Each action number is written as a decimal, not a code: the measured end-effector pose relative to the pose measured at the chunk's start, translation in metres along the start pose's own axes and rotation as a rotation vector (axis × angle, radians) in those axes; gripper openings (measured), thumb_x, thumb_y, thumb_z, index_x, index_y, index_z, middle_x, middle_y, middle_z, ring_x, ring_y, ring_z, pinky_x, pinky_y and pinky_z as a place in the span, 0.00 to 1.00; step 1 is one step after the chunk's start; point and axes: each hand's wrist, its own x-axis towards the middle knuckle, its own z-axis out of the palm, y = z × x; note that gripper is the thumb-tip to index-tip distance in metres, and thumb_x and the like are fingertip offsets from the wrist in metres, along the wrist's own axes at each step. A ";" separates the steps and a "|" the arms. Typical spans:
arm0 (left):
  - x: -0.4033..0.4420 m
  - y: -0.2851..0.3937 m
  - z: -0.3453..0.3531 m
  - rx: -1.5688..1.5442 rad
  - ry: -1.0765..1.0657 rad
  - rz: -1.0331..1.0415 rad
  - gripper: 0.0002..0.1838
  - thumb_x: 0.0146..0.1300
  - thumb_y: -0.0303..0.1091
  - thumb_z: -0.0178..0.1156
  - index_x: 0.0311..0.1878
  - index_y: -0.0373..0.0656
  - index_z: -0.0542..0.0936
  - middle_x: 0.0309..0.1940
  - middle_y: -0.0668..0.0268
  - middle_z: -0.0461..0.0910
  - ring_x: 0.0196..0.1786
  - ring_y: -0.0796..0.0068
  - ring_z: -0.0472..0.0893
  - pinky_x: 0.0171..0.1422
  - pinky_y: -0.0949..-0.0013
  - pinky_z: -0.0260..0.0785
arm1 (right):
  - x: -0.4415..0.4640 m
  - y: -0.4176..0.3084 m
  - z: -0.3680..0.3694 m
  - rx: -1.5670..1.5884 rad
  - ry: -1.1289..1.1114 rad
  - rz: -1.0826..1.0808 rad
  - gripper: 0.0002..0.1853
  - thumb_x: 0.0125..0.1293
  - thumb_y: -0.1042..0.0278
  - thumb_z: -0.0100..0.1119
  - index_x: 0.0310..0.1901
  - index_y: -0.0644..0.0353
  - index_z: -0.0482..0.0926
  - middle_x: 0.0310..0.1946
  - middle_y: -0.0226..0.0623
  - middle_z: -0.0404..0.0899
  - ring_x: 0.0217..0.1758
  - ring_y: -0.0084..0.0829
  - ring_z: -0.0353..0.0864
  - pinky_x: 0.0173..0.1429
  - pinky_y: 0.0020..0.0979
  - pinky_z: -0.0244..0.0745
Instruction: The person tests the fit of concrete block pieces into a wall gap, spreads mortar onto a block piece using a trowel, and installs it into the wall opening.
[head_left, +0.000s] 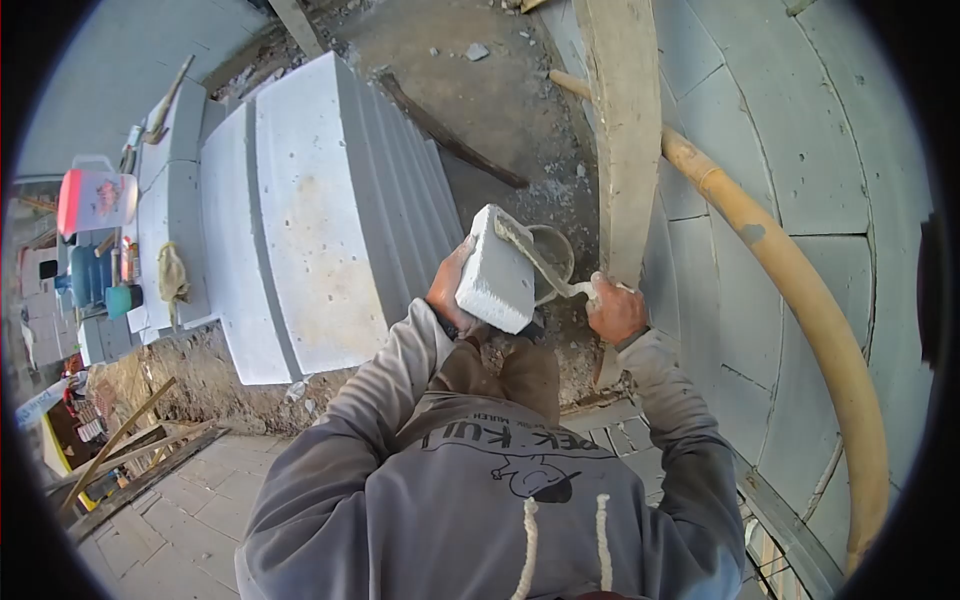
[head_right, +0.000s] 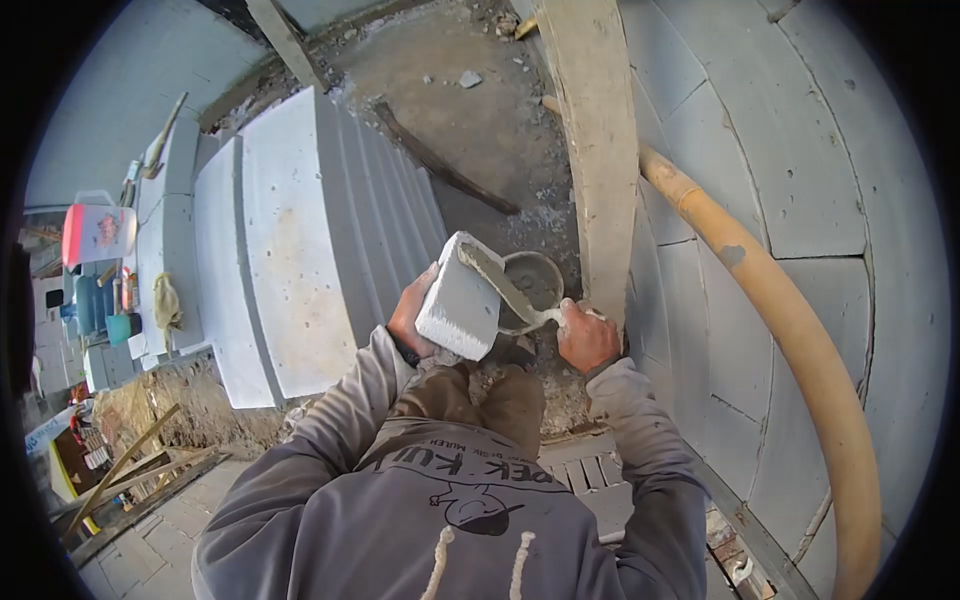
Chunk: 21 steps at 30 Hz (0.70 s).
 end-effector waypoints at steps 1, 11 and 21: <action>-0.002 0.006 0.004 0.013 -0.008 0.011 0.24 0.69 0.52 0.46 0.58 0.45 0.69 0.47 0.59 0.77 0.46 0.61 0.80 0.52 0.56 0.75 | -0.003 -0.008 -0.001 0.001 0.018 -0.005 0.17 0.52 0.66 0.58 0.45 0.57 0.71 0.30 0.46 0.79 0.32 0.49 0.80 0.38 0.48 0.74; -0.018 0.043 0.038 0.126 0.130 0.016 0.24 0.71 0.53 0.38 0.57 0.46 0.70 0.48 0.59 0.77 0.46 0.58 0.79 0.52 0.50 0.73 | -0.058 -0.048 -0.039 0.001 0.161 -0.095 0.12 0.51 0.71 0.58 0.38 0.58 0.71 0.27 0.43 0.75 0.31 0.47 0.79 0.35 0.45 0.74; -0.030 0.051 0.051 0.301 -0.106 0.174 0.23 0.69 0.50 0.47 0.60 0.45 0.68 0.48 0.58 0.77 0.46 0.63 0.80 0.50 0.59 0.75 | 0.028 -0.014 -0.053 0.177 0.431 0.174 0.15 0.46 0.67 0.59 0.39 0.58 0.78 0.29 0.50 0.79 0.34 0.54 0.78 0.41 0.49 0.73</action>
